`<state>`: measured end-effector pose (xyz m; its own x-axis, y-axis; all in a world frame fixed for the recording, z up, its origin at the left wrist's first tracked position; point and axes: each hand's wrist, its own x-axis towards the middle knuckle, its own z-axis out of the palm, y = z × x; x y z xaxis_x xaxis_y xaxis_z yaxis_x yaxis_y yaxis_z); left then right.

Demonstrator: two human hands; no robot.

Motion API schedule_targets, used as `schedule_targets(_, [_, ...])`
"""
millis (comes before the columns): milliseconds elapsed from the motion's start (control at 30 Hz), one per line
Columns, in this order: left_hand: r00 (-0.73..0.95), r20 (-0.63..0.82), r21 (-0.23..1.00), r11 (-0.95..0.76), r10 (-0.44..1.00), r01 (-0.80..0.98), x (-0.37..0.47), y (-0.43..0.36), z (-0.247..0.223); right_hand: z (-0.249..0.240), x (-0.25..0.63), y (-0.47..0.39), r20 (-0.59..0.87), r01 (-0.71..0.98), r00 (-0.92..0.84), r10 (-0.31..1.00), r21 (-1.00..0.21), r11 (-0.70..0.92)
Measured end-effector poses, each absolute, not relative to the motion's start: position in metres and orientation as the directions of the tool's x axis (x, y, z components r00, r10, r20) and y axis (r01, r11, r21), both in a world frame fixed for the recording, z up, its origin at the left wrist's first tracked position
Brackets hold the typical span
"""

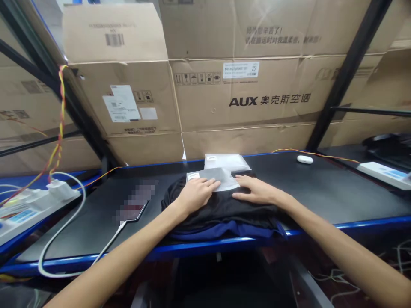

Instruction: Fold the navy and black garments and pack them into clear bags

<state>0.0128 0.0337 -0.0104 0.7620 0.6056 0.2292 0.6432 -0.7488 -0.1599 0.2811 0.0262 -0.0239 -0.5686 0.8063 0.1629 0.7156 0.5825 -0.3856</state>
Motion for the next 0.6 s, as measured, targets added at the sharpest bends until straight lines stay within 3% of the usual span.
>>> schedule_targets(167, [0.812, 0.197, 0.042, -0.832, 0.549, 0.553, -0.016, 0.034, 0.010, -0.022, 0.283, 0.028, 0.190, 0.692, -0.595, 0.781, -0.373, 0.618])
schedule_targets(267, [0.810, 0.196, 0.094, -0.833, 0.553, 0.546, -0.045, 0.031, 0.019, -0.019, 0.284, 0.027, 0.191, 0.688, -0.599, 0.778, -0.373, 0.622])
schedule_targets(433, [0.733, 0.314, 0.040, -0.780, 0.603, 0.625, -0.082, 0.036, 0.007, -0.012, 0.282, 0.023, 0.198, 0.679, -0.601, 0.775, -0.386, 0.625])
schedule_targets(600, [0.730, 0.411, 0.009, -0.804, 0.545, 0.595, -0.090, 0.044, -0.014, -0.012, 0.282, 0.022, 0.233, 0.713, -0.545, 0.805, -0.376, 0.592])
